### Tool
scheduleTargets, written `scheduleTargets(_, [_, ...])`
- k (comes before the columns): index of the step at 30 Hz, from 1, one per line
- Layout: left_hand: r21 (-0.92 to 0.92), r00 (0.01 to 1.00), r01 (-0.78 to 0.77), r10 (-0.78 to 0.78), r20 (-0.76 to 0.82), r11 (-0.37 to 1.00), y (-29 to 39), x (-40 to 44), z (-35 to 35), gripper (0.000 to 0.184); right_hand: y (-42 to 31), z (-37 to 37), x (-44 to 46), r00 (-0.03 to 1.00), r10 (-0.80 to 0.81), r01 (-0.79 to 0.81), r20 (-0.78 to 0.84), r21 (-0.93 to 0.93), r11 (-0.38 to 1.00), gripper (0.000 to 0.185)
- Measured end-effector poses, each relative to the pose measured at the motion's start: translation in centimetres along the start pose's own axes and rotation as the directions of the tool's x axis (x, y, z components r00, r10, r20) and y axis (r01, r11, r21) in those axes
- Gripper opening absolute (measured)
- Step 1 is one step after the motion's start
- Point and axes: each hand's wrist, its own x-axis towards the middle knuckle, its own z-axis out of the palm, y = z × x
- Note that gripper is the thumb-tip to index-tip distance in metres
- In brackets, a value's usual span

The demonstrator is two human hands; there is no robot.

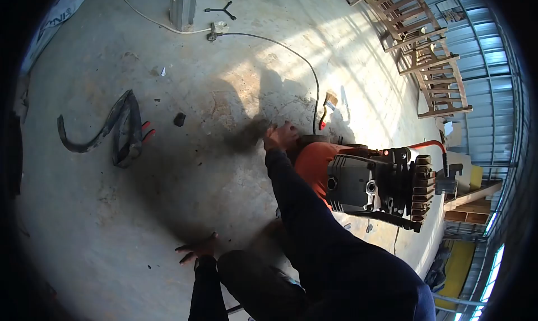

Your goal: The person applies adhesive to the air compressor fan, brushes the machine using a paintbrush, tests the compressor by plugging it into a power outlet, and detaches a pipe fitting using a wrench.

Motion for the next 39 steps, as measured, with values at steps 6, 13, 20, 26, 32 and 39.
scheduleTargets(6, [-0.152, 0.993, 0.114, -0.117, -0.015, 0.982, 0.5, -1.5, -1.0, 0.161, -2.1, 5.1, 11.9, 0.876, 0.430, -0.439, -0.217, 0.007, 0.898, 0.054])
scheduleTargets(13, [-0.099, 0.991, 0.127, -0.132, -0.039, 0.987, 1.6, -0.4, -0.5, 0.156, 8.3, 10.4, 21.0, 0.791, 0.585, -0.606, -0.181, -0.365, 0.707, 0.049])
scheduleTargets(20, [0.263, 0.982, -0.190, 0.189, 0.027, 0.946, 2.3, -1.0, 1.8, 0.143, 9.5, 9.9, 20.4, 0.725, 0.662, -0.686, -0.192, -0.103, 0.721, 0.027])
scheduleTargets(26, [0.473, 0.905, -0.424, 0.385, 0.181, 0.772, 1.5, -1.4, 5.4, 0.132, 6.5, 5.9, 19.3, 0.726, 0.688, -0.688, -0.023, -0.016, 0.725, 0.033])
scheduleTargets(32, [0.551, 0.819, -0.560, 0.516, 0.253, 0.618, 1.0, -0.9, 5.1, 0.121, 1.4, 5.4, 16.7, 0.655, 0.744, -0.427, -0.133, 0.748, 0.509, 0.016])
scheduleTargets(39, [0.606, 0.681, -0.655, 0.699, 0.216, 0.451, 3.3, -0.2, 1.7, 0.108, -9.0, -9.6, -1.9, 0.942, 0.335, -0.065, -0.008, 0.976, 0.206, 0.024])
